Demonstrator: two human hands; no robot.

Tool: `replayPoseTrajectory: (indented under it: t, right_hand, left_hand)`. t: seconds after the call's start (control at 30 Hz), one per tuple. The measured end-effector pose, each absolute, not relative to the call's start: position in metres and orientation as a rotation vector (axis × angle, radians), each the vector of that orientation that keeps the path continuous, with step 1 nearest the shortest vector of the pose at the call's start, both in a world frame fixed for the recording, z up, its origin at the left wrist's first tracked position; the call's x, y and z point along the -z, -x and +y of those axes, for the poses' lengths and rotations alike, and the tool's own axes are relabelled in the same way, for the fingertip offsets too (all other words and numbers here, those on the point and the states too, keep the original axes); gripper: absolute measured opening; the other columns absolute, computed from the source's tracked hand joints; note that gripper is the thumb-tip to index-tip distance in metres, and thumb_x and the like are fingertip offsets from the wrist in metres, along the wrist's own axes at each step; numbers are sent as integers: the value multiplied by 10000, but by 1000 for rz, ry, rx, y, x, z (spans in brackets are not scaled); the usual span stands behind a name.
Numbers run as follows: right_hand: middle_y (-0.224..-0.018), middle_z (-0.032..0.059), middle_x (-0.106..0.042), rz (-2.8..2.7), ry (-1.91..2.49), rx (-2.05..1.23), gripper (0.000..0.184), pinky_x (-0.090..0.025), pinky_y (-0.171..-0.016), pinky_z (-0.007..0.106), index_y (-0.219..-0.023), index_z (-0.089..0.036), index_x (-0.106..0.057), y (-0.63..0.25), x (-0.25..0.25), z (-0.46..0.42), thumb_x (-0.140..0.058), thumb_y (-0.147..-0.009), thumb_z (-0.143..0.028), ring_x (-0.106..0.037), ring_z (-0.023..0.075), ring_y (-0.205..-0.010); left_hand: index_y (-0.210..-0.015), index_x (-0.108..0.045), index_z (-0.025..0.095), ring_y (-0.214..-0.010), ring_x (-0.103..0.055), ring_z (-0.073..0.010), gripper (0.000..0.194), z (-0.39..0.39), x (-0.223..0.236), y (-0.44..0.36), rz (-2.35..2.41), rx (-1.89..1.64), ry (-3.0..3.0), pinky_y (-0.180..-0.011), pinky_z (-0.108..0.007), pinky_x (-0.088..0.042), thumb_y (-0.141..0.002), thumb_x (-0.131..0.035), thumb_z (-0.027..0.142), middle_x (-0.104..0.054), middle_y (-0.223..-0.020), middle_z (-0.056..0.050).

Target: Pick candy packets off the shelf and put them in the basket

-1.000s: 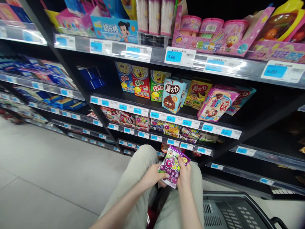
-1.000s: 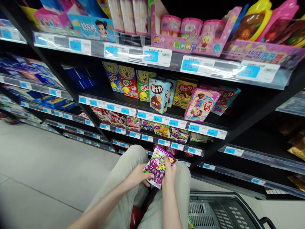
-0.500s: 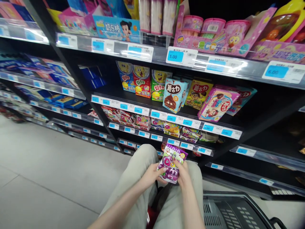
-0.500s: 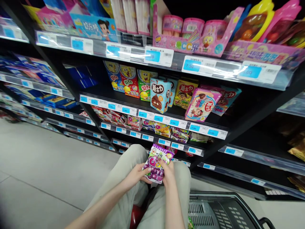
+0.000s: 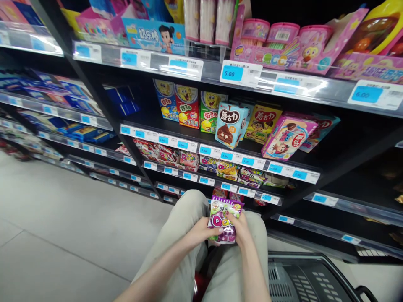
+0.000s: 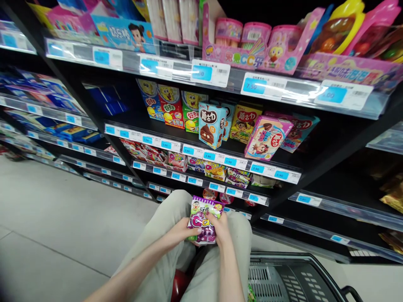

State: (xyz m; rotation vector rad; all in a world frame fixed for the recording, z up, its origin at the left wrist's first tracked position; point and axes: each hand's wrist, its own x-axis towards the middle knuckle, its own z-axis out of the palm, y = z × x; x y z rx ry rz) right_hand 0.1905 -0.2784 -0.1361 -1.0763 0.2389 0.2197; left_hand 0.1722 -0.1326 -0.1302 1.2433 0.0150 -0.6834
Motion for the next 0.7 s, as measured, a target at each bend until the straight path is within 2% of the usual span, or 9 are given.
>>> replayPoseTrajectory:
  t: [0.07,0.17,0.3,0.37,0.5,0.6,0.7]
  right_hand:
    - [-811,47,-665,177,1098,-230,323,-478,-635,312,-843,-189,-616,-191,136,-281,-732,-570,-317,-619,236,-756]
    - [-928,60,-646,24,1137,-291,374,-468,-730,316,-910,-183,-611,-191,136,-286,-721,-594,-351,-596,221,-852]
    - [-914,63,-643,-113,1226,-463,379,-455,-763,333,-941,-159,-609,-192,137,-292,-712,-618,-330,-594,199,-819]
    - [-867,60,-648,-72,1288,-476,369,-462,-738,342,-919,-144,-613,-192,140,-294,-710,-620,-336,-596,194,-772]
    - [-809,61,-648,-5,1390,-429,363,-471,-669,317,-864,-124,-620,-193,146,-299,-722,-601,-352,-586,192,-730]
    - [-819,62,-647,-1,1394,-373,349,-468,-690,310,-858,-124,-614,-188,145,-305,-710,-618,-359,-586,189,-738]
    - [-861,62,-643,-12,1389,-444,371,-475,-722,322,-877,-132,-596,-179,141,-311,-723,-602,-345,-592,198,-779]
  left_hand:
    - [-857,-629,8,-651,-606,-242,543,-133,132,-172,83,625,-1231,-588,-370,-516,-533,-764,423,-641,-746,-140]
    - [-864,-623,10,-668,-607,-254,558,-134,136,-174,179,496,-1191,-578,-375,-518,-533,-760,439,-643,-753,-148]
    - [-878,-625,10,-626,-605,-242,587,-134,138,-177,220,433,-1176,-577,-372,-513,-535,-748,472,-648,-736,-141]
    - [-888,-627,13,-664,-610,-244,586,-134,138,-178,213,417,-1230,-635,-375,-512,-551,-735,480,-653,-758,-141]
    - [-931,-626,45,-865,-595,-254,543,-132,143,-179,74,390,-1386,-811,-351,-474,-558,-748,421,-651,-900,-132]
    - [-976,-599,62,-836,-601,-260,559,-131,148,-179,4,513,-1357,-717,-362,-514,-536,-772,360,-642,-923,-124]
    - [-893,-615,38,-688,-610,-227,501,-131,149,-177,23,589,-1333,-615,-348,-529,-526,-774,340,-646,-791,-109]
